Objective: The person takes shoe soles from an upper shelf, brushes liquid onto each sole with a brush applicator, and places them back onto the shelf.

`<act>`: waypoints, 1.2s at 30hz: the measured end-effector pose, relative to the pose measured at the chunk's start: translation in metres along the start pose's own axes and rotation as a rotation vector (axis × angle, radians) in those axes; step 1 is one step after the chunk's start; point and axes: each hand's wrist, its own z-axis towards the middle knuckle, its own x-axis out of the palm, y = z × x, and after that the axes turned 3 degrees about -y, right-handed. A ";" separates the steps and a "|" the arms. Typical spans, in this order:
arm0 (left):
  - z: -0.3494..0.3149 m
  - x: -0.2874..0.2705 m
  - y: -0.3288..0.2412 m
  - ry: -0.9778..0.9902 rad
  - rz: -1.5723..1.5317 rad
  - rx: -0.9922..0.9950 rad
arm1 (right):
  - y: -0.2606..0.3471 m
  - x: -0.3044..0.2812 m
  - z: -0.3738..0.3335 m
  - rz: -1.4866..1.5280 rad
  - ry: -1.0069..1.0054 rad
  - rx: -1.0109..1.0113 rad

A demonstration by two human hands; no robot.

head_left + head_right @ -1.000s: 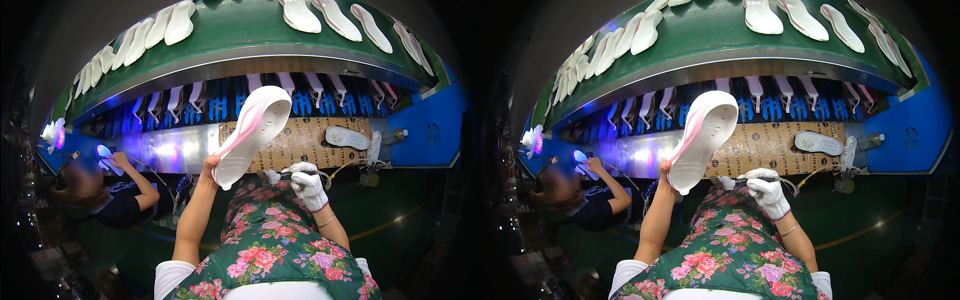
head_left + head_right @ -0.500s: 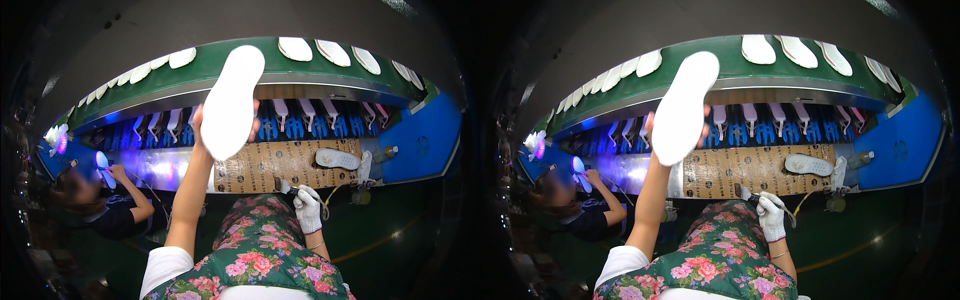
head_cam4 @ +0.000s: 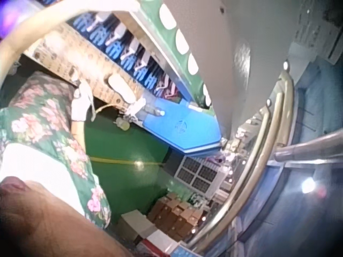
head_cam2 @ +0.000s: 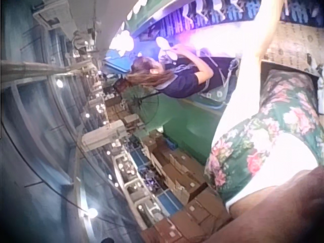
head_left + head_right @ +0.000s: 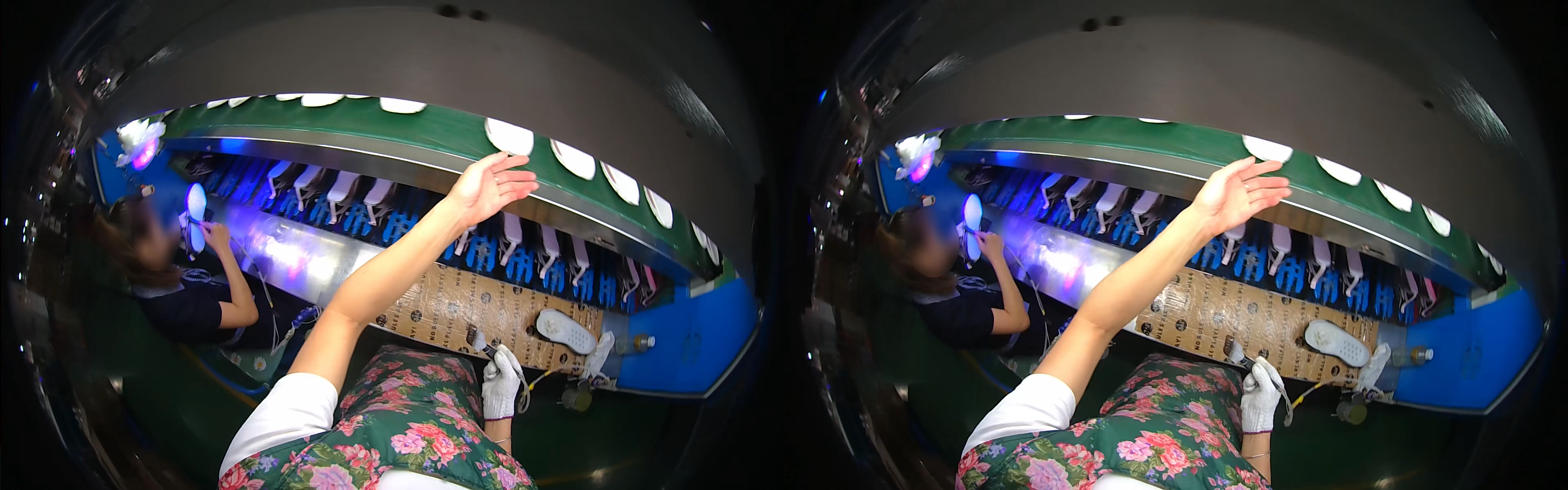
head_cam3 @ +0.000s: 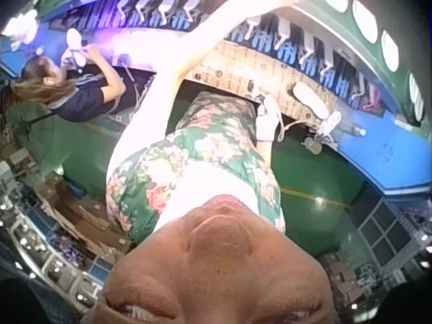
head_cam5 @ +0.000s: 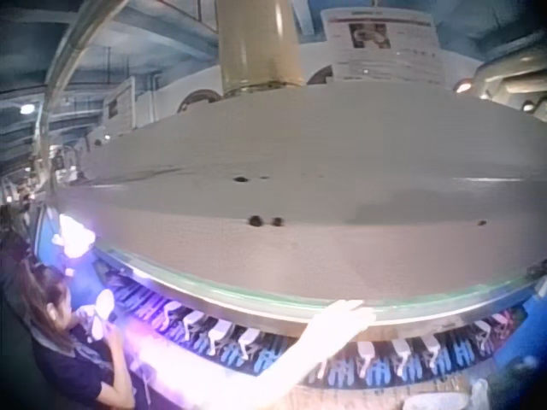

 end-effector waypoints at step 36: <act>-0.108 -0.343 -0.445 -1.261 2.624 0.270 | -0.046 0.072 0.056 -1.383 0.396 -0.771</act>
